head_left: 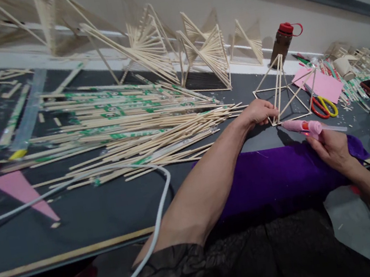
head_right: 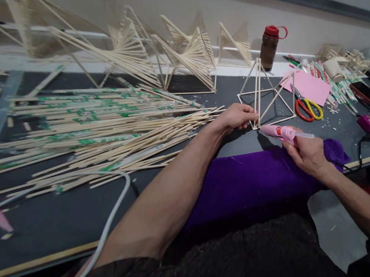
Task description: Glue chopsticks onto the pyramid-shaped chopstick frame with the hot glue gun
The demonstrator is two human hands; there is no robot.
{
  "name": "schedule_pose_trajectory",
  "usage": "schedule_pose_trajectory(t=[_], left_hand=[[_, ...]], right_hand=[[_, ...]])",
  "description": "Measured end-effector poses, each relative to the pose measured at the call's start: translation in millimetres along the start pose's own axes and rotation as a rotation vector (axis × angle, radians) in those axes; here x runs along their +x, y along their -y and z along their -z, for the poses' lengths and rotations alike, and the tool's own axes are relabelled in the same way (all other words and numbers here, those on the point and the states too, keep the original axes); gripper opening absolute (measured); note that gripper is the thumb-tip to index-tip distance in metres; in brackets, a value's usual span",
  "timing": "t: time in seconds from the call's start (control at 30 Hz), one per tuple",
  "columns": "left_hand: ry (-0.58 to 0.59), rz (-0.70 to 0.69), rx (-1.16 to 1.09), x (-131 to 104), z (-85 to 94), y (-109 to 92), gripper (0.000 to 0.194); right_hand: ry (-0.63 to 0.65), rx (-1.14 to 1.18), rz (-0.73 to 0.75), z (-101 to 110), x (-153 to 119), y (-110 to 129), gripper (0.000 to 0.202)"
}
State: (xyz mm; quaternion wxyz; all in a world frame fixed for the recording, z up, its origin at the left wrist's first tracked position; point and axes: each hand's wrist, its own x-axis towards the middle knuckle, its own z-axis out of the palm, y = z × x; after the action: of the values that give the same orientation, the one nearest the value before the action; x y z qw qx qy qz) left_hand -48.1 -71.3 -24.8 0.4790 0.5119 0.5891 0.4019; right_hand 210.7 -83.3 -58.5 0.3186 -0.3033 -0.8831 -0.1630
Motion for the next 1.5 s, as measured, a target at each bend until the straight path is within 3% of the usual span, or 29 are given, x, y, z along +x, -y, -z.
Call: schedule_pose_trajectory(t=[0.23,0.43,0.57,1.2,1.5], left_hand=[[0.012,-0.011,-0.014,0.7,1.2,0.2,0.021],[0.001,0.014,-0.016,-0.4,1.0,-1.3,0.019],[0.000,0.017,-0.028,0.6,0.5,-1.7,0.019],[-0.007,0.008,-0.008,2.9,-0.1,1.4,0.022],[-0.010,0.012,-0.014,2.2,0.0,0.4,0.025]], right_hand=[[-0.047,0.002,-0.023,0.9,1.6,1.2,0.026],[0.044,0.145,-0.243,-1.4,3.1,-1.9,0.026],[0.073,0.235,-0.312,-1.9,5.4,-2.9,0.027],[0.074,0.177,-0.305,-8.8,3.5,-7.3,0.036],[0.076,0.180,-0.294,-8.7,3.2,-6.7,0.031]])
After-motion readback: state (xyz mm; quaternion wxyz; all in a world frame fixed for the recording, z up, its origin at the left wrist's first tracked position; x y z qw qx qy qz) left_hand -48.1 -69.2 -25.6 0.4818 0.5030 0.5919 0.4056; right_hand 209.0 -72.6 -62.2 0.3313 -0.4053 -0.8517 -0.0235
